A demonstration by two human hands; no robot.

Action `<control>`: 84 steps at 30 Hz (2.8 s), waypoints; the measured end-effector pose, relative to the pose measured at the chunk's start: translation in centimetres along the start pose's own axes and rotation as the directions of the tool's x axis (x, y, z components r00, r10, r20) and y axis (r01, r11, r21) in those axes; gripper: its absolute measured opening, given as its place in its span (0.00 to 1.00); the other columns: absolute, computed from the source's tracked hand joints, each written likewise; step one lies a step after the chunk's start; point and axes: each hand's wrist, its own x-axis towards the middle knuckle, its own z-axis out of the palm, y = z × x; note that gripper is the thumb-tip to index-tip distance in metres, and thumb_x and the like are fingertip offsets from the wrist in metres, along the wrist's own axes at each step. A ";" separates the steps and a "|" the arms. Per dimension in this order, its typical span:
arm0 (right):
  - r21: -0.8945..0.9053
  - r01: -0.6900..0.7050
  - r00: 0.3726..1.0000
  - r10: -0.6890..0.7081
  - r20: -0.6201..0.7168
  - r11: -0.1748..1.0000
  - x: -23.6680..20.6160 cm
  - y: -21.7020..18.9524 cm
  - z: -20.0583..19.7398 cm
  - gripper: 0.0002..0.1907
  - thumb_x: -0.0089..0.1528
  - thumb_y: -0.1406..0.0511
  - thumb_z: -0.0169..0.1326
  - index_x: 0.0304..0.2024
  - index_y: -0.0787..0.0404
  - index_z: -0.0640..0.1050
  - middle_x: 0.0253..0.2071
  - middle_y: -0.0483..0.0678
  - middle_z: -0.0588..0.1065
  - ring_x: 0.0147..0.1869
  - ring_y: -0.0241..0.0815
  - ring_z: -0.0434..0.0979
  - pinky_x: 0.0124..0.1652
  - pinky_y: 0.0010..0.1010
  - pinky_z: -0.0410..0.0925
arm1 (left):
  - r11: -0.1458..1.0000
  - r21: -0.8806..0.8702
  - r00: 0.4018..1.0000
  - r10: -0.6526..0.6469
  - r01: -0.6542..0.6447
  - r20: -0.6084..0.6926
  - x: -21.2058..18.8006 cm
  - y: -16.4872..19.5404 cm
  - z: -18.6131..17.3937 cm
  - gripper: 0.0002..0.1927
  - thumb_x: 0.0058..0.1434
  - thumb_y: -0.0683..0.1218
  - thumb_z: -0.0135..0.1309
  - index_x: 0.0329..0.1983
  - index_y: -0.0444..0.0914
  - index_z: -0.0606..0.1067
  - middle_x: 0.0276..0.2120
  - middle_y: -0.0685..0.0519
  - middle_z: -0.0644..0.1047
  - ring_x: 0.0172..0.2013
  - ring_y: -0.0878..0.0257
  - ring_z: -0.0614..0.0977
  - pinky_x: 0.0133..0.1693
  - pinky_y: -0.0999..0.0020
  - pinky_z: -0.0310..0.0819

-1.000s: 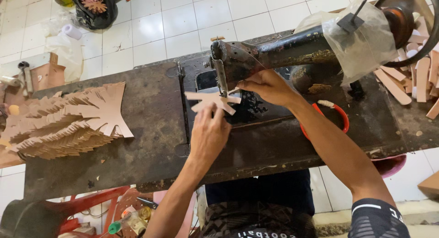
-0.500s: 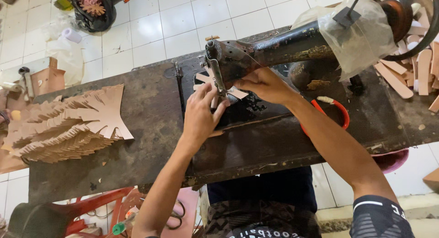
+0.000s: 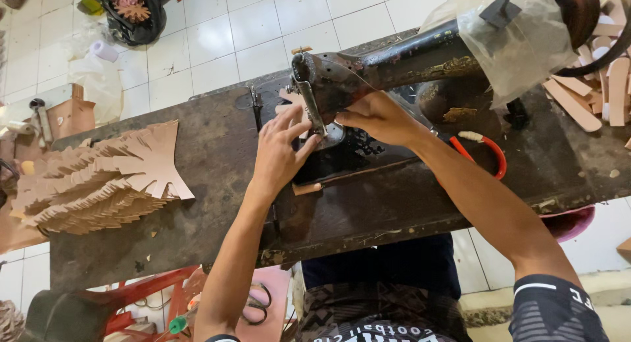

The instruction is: The person sits at an old treadle sewing machine and stitches together pre-cut leather pieces shaped like flowers and leaves, feeding each piece under the needle and guiding it while sewing, then setting finished pieces on the table beside a large stack of completed cutouts.

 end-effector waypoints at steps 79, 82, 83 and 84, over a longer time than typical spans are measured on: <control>-0.020 0.147 0.988 -0.146 0.053 0.989 0.1 -0.1 0.6 0.15 0.69 0.68 0.55 0.58 0.65 0.75 0.52 0.46 0.79 0.56 0.34 0.78 0.57 0.31 0.72 | 0.999 0.027 0.996 -0.041 0.044 -0.084 -2.9 1.8 1.2 0.22 0.57 0.35 0.51 0.57 0.31 0.72 0.53 0.38 0.77 0.59 0.42 0.76 0.60 0.49 0.68; 0.022 0.157 0.986 -0.158 0.050 0.987 0.0 -0.6 0.7 0.16 0.69 0.68 0.55 0.59 0.65 0.74 0.52 0.46 0.79 0.56 0.34 0.77 0.56 0.32 0.73 | 1.000 -0.008 0.997 0.012 -0.013 -0.073 -1.9 1.0 1.2 0.22 0.63 0.35 0.50 0.61 0.33 0.74 0.60 0.42 0.77 0.64 0.44 0.75 0.64 0.50 0.67; 0.017 0.152 0.987 -0.152 0.046 0.988 -0.1 -0.8 0.6 0.16 0.69 0.68 0.55 0.59 0.65 0.74 0.52 0.46 0.79 0.56 0.34 0.77 0.56 0.32 0.72 | 0.999 -0.049 0.998 0.000 -0.003 -0.061 -1.4 1.0 1.2 0.19 0.66 0.38 0.52 0.61 0.34 0.75 0.62 0.43 0.76 0.65 0.44 0.74 0.64 0.51 0.67; 0.015 0.143 0.989 -0.144 0.044 0.990 -0.2 -0.8 0.7 0.17 0.69 0.68 0.55 0.60 0.65 0.74 0.53 0.46 0.78 0.56 0.35 0.76 0.56 0.33 0.72 | 0.996 -0.090 0.999 -0.015 0.011 -0.048 -1.2 1.1 1.2 0.17 0.70 0.40 0.53 0.61 0.35 0.76 0.63 0.44 0.76 0.66 0.44 0.74 0.65 0.51 0.67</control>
